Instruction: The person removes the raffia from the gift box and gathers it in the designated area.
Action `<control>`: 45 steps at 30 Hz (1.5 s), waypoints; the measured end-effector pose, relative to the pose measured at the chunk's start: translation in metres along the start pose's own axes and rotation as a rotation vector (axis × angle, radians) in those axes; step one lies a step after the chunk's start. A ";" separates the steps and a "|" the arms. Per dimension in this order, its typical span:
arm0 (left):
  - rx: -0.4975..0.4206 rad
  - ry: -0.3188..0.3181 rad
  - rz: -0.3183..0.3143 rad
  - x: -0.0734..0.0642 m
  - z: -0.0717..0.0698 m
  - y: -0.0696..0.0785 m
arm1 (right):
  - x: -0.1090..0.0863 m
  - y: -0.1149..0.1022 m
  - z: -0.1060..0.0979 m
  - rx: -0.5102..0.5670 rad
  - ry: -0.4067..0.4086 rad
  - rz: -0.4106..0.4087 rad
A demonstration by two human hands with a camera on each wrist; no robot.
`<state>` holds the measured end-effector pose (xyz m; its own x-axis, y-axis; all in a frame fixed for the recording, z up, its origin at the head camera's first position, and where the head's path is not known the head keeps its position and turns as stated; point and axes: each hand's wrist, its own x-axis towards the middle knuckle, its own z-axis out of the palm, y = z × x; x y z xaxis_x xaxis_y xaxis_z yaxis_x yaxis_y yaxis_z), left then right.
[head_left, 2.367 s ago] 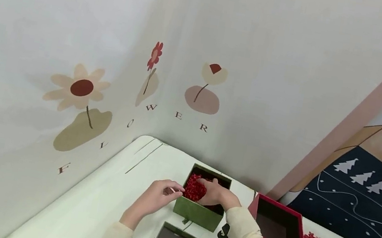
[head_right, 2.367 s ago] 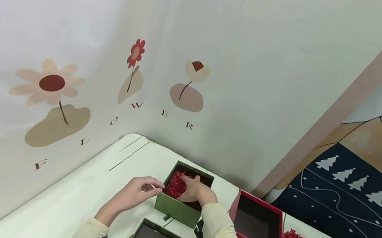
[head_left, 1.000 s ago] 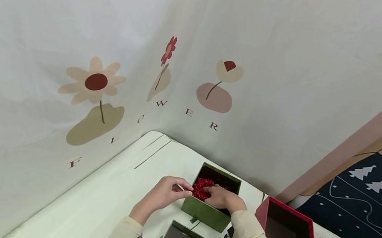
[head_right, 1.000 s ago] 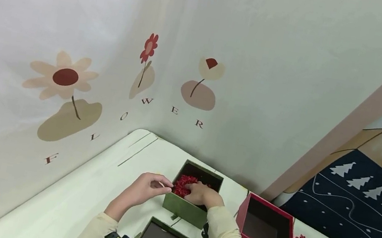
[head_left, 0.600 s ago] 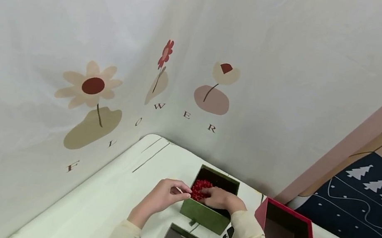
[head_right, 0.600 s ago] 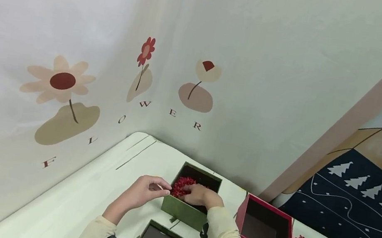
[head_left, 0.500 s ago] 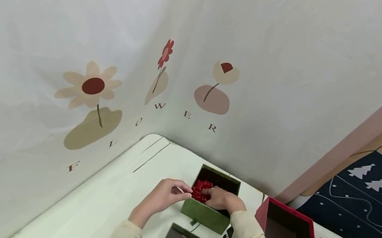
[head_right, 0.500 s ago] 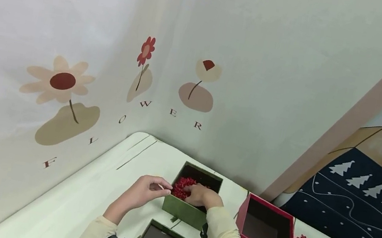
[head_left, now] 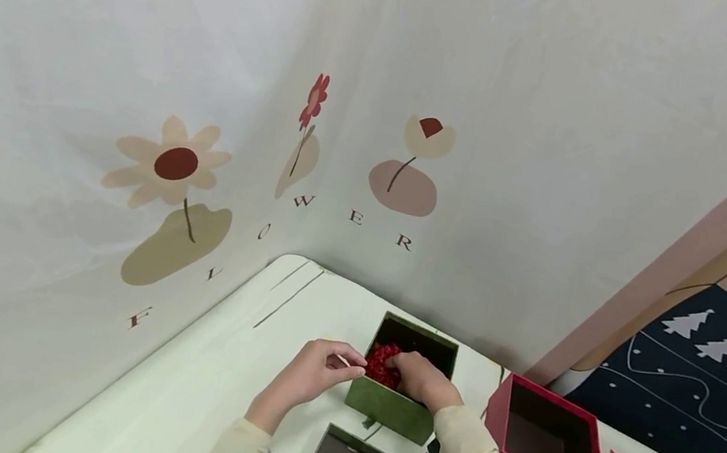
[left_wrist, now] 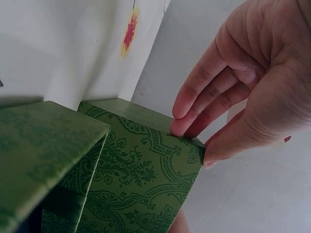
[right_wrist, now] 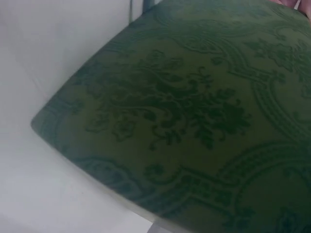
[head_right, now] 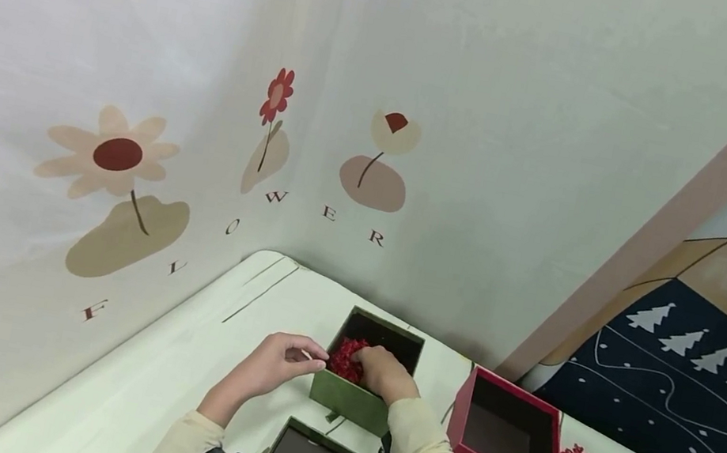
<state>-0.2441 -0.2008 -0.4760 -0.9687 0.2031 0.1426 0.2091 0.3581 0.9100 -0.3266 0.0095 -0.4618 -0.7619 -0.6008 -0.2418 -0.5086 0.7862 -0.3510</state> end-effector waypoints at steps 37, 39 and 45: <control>0.036 0.003 -0.007 0.002 -0.006 -0.003 | 0.033 -0.059 -0.112 0.238 0.502 -0.161; 0.040 0.000 0.012 0.001 -0.004 -0.003 | 0.040 -0.070 -0.106 0.241 0.516 -0.180; 0.016 -0.002 0.012 0.000 -0.001 -0.003 | 0.055 -0.096 -0.086 0.213 0.415 -0.253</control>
<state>-0.2444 -0.2027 -0.4780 -0.9659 0.2093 0.1524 0.2226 0.3706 0.9017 -0.3538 -0.0868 -0.3633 -0.7426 -0.6262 0.2375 -0.6372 0.5513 -0.5386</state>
